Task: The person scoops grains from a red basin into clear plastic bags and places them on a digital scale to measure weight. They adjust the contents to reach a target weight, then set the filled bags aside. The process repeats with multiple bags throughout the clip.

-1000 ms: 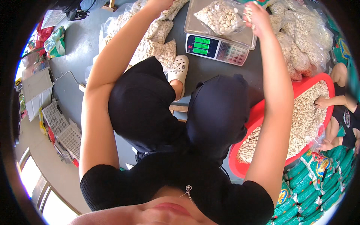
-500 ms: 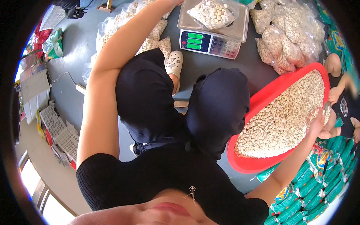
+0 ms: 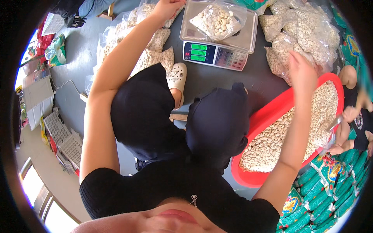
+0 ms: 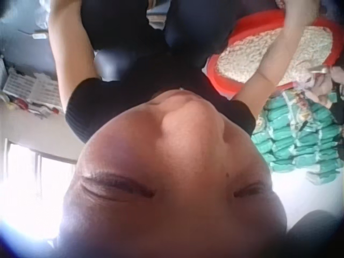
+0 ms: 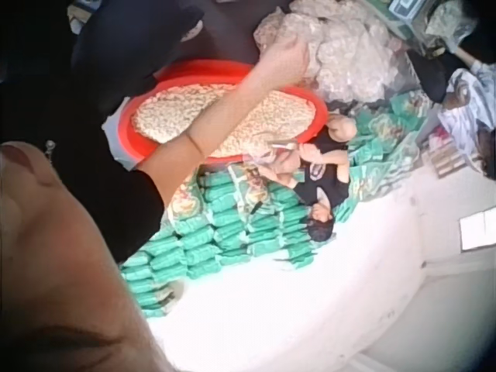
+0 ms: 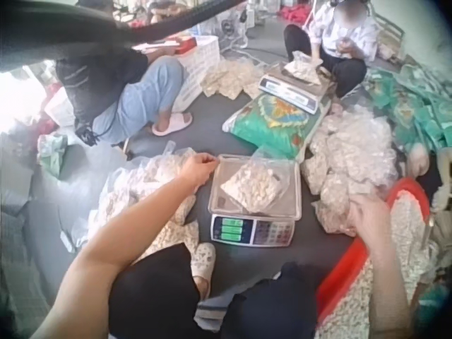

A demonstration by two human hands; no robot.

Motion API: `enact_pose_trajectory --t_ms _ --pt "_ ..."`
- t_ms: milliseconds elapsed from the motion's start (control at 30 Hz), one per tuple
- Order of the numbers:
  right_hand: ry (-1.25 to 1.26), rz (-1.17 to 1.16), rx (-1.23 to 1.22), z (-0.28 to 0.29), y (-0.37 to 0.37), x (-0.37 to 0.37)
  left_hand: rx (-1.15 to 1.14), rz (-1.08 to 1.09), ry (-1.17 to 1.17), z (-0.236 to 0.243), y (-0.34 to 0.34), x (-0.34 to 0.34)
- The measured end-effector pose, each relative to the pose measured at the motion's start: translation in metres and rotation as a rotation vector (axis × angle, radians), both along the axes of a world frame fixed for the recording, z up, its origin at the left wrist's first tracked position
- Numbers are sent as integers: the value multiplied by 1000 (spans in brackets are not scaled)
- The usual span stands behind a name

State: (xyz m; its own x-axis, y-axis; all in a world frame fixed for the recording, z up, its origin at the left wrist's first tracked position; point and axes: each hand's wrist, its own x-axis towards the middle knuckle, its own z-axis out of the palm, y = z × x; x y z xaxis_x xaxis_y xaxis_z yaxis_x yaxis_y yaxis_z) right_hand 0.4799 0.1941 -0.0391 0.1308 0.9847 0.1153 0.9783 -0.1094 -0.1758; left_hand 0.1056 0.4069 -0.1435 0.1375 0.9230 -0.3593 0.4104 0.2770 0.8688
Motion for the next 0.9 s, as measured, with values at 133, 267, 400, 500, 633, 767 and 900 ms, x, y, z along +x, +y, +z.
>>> enact_pose_trajectory --t_ms 133,267,400,500,633,767,900 --pt "-57 506 85 -69 110 -96 128 -100 98 10 -10 3" --pt "-199 343 -429 -140 175 -143 143 -124 92 2 -6 12" --pt "-160 395 -461 -163 195 -150 140 -108 -15 -13 2 7" --pt "550 46 -434 -151 202 -149 194 -84 48 -18 5 -6" --pt "855 -78 -384 -122 187 -126 161 -80 -26 -14 -1 -8" --pt "1578 -281 -272 -106 162 -93 95 -54 -43 6 -12 3" --pt "1826 -270 -98 -98 147 -75 139 -68 -121 10 -13 7"
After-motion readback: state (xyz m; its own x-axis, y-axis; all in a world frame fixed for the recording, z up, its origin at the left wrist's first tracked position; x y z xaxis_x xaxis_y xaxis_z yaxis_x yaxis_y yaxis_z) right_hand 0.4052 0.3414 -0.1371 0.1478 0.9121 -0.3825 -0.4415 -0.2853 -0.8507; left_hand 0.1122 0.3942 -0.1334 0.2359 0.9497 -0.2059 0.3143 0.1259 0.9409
